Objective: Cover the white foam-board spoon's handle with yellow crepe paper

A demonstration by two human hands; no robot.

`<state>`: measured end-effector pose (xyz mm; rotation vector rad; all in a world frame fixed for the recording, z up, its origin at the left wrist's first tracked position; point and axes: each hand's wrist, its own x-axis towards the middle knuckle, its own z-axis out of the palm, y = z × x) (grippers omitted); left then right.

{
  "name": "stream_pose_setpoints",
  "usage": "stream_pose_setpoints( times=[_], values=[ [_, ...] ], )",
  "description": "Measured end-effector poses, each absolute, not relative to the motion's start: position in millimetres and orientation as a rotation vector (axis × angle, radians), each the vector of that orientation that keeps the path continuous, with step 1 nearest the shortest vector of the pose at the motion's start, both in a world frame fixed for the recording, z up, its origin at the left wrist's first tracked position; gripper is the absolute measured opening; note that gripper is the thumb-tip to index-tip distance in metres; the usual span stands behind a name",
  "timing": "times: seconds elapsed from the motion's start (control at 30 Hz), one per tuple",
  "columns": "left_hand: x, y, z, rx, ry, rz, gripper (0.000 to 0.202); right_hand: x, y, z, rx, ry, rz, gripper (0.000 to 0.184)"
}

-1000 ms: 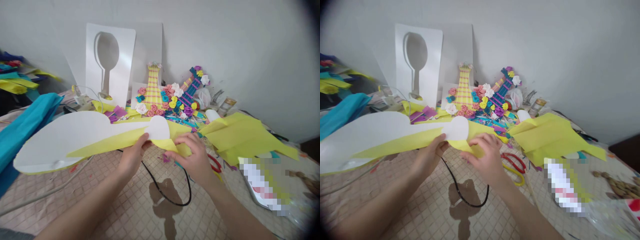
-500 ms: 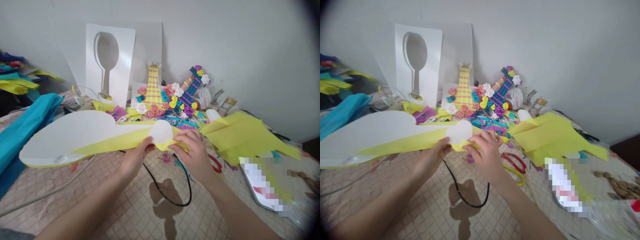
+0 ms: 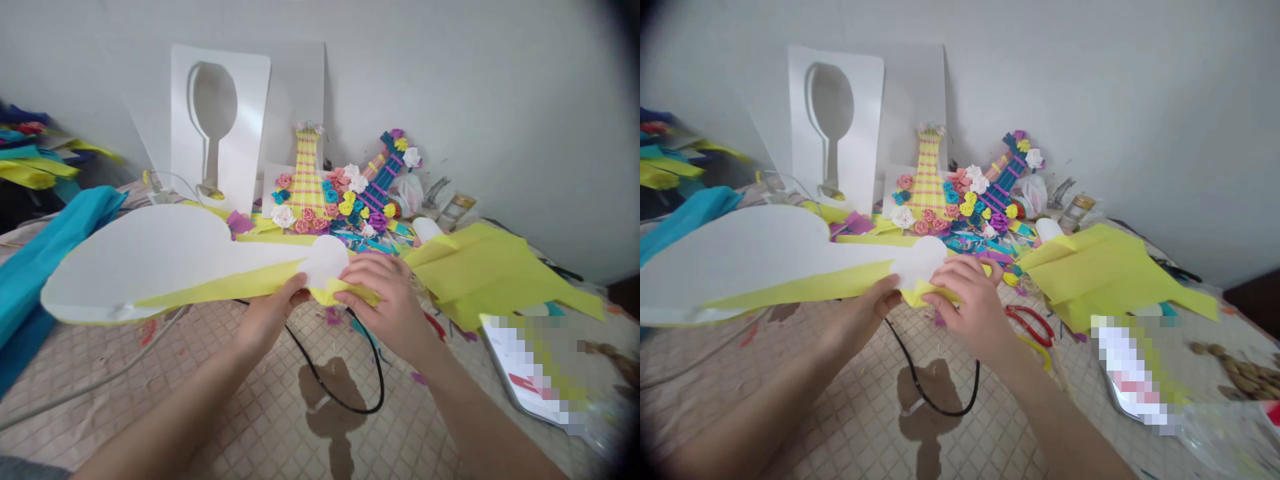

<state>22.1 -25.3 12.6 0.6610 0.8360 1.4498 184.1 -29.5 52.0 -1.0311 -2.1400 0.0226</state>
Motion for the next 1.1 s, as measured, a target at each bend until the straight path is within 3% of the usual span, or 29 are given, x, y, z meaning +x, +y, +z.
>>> stream_pose_setpoints(
  times=[0.3, 0.73, 0.9, 1.1],
  values=[
    [23, -27, 9, 0.825, 0.618, 1.316, 0.04, 181, -29, 50, -1.096, -2.158, 0.083, 0.008],
    [21, -30, 14, 1.107, 0.721, 1.215, 0.045, 179, -31, 53, -1.061, -2.154, 0.149, 0.006],
    [19, -28, 11, 1.006, 0.726, 1.207, 0.043, 185, -33, 52, -1.025, -2.194, 0.049, 0.028],
    [18, -29, 10, 0.963, 0.744, 1.209, 0.042, 184, -32, 53, -1.024, -2.244, 0.042, 0.008]
  ],
)
